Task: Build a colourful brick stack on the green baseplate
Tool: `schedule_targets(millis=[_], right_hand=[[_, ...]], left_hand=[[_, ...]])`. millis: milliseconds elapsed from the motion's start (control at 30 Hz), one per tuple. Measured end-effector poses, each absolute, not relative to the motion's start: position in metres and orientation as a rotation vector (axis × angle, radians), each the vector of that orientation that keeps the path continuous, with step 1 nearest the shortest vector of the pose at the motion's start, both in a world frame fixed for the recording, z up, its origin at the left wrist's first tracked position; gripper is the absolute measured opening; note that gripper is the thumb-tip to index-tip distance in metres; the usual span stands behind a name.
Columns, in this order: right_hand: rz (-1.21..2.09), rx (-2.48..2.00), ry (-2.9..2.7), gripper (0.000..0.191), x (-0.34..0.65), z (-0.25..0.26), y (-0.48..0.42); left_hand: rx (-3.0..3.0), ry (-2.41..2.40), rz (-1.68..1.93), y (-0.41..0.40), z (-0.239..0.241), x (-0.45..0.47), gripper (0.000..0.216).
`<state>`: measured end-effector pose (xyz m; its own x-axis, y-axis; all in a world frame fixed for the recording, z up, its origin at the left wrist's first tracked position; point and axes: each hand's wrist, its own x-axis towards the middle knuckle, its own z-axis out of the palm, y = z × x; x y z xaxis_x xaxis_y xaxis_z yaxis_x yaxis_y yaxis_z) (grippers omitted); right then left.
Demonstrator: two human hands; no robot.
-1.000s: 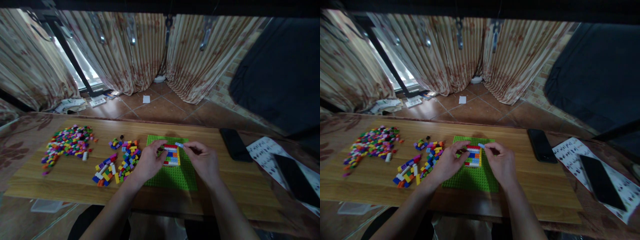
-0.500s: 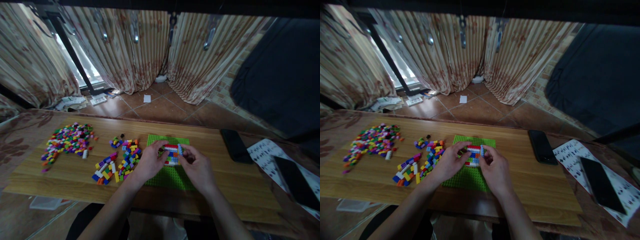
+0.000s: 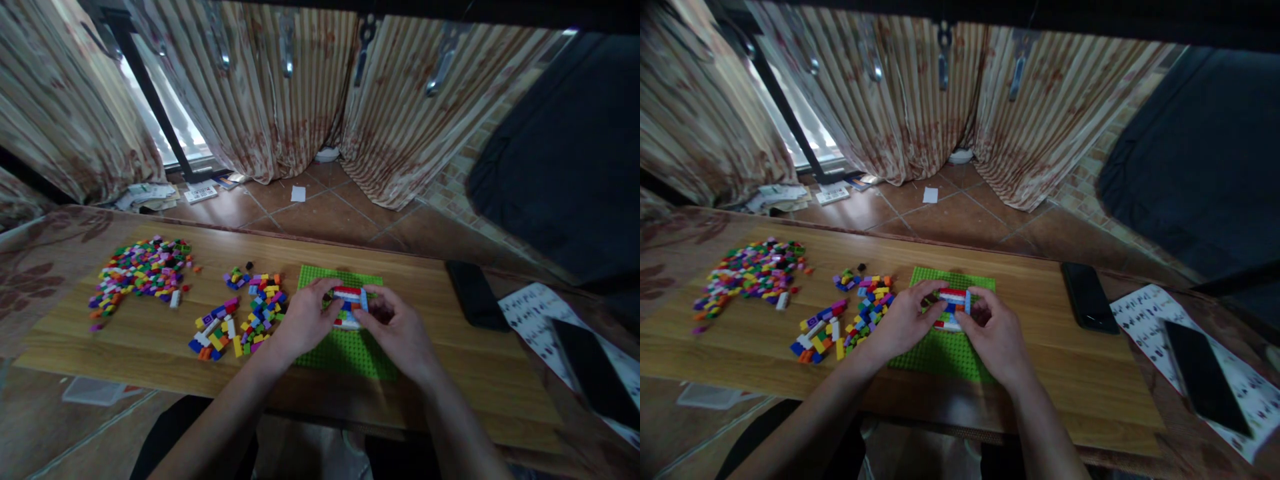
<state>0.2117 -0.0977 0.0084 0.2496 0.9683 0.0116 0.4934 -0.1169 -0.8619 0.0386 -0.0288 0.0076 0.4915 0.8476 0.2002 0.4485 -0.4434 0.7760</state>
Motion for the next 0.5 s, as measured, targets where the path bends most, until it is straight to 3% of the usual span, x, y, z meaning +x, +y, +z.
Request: schedule_targets(millis=[500], right_hand=[[0.795,-1.698,-1.417,0.041,0.2228,0.011,-0.0964]], left_hand=[[2.039,1.059,0.758,-0.0286,0.0104,0.0396,0.029]])
